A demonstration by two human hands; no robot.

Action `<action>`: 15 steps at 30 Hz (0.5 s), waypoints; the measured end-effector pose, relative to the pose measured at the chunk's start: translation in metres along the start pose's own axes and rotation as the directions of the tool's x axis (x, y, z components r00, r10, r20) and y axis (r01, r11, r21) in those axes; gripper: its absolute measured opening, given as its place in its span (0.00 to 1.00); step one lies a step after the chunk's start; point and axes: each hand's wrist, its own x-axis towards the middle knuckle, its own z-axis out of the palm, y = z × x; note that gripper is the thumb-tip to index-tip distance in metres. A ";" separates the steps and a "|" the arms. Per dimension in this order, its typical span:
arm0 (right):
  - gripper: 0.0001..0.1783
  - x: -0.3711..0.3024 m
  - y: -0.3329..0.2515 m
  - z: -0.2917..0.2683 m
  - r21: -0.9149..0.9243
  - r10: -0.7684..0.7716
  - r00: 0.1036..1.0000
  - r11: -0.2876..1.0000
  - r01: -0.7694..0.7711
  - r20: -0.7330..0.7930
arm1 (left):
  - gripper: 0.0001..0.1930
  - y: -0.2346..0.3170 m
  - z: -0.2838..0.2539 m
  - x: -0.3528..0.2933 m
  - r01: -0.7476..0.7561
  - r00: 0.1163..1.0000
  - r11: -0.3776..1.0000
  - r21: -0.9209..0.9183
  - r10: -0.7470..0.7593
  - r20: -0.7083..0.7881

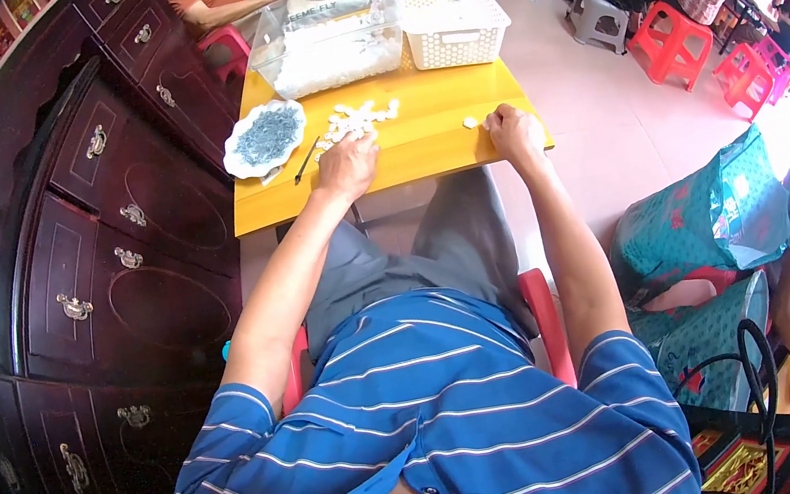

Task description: Manually assembling small white plastic components by inserting small blue pins into them.

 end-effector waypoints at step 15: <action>0.06 -0.023 -0.091 0.022 0.370 -0.316 0.925 0.850 0.375 -0.212 | 0.11 0.007 -0.040 -0.074 -0.124 0.979 0.992 -0.023 0.118 -0.165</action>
